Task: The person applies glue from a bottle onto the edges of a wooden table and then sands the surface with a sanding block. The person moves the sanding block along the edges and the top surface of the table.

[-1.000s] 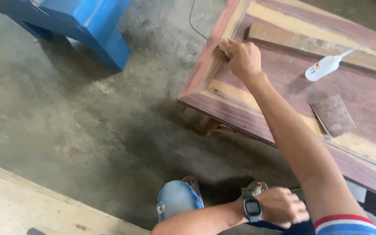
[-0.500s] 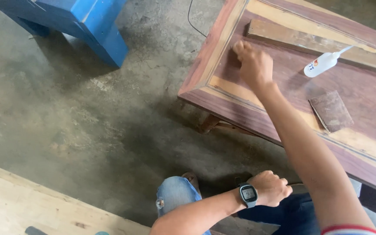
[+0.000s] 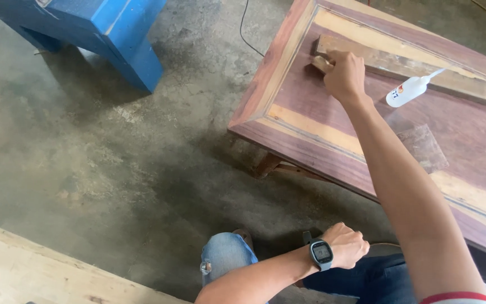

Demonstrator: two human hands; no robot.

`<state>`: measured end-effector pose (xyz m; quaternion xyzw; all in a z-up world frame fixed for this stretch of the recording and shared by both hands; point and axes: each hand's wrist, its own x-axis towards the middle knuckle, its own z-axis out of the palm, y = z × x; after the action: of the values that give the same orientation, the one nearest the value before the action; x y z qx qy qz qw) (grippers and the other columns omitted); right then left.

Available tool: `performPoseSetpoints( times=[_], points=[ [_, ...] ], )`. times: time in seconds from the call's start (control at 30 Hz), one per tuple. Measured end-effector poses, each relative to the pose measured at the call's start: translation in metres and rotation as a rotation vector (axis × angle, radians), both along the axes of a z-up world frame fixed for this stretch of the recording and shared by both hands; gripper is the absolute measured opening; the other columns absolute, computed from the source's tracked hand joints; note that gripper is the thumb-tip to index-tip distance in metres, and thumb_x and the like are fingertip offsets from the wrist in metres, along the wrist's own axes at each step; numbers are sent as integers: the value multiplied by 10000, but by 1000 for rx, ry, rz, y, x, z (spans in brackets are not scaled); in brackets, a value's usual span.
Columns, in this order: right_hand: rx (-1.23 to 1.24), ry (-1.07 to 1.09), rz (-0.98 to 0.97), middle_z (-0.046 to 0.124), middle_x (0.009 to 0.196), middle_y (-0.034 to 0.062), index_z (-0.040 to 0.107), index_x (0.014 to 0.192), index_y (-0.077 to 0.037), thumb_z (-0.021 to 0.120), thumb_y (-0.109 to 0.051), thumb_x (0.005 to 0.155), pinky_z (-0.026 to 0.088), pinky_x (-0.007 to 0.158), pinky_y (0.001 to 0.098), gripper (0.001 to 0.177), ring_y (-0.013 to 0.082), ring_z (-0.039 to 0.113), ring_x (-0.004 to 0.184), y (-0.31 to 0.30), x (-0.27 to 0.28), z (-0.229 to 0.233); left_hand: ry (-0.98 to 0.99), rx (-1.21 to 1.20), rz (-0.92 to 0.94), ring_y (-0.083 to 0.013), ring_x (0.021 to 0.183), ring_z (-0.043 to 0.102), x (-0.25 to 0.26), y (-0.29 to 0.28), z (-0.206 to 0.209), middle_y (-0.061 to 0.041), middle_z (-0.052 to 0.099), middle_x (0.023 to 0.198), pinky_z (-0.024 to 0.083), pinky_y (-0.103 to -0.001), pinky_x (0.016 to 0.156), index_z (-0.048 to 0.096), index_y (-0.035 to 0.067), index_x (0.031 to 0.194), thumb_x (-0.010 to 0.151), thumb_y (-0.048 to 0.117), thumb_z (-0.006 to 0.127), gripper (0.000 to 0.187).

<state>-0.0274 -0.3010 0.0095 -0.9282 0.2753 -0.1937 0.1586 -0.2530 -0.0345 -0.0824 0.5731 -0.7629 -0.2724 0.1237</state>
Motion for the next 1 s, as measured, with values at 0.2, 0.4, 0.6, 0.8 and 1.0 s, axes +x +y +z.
performPoseSetpoints(
  times=[0.2,0.4,0.6,0.8,1.0],
  points=[
    [24,-154,97,807,897,69,839,1029,-77,740,-167,1031,469,563,349,133,161,695,680,27,18,-4,-12,42,-41,-270,652,714,-1,-1,9,-83,713,751,581,-413,595,708,119,901,924,17,513,222],
    [248,-111,254,806,1044,169,819,1039,-29,653,120,929,393,316,234,249,79,553,434,110,1,23,-11,20,-8,-252,627,708,-4,-1,1,-57,704,704,566,-392,586,714,140,836,941,43,552,215],
    [328,44,381,788,1062,111,811,1065,-64,725,-145,978,651,713,333,147,232,780,931,136,-20,47,-28,34,-30,-255,634,707,-3,2,-1,-66,721,742,548,-390,568,719,130,891,919,25,533,215],
    [254,7,99,746,1213,135,711,1268,-6,610,116,901,606,889,446,399,277,732,1040,77,1,32,-8,0,-15,-237,616,694,-3,0,-7,-75,708,735,567,-373,574,722,105,932,986,55,504,230],
    [415,83,201,789,1104,143,773,1143,-40,635,-124,1053,652,605,295,185,225,786,769,124,0,46,-14,31,-38,-266,635,709,-6,-4,-3,-79,726,748,584,-408,595,727,114,927,942,45,535,205]
  ],
)
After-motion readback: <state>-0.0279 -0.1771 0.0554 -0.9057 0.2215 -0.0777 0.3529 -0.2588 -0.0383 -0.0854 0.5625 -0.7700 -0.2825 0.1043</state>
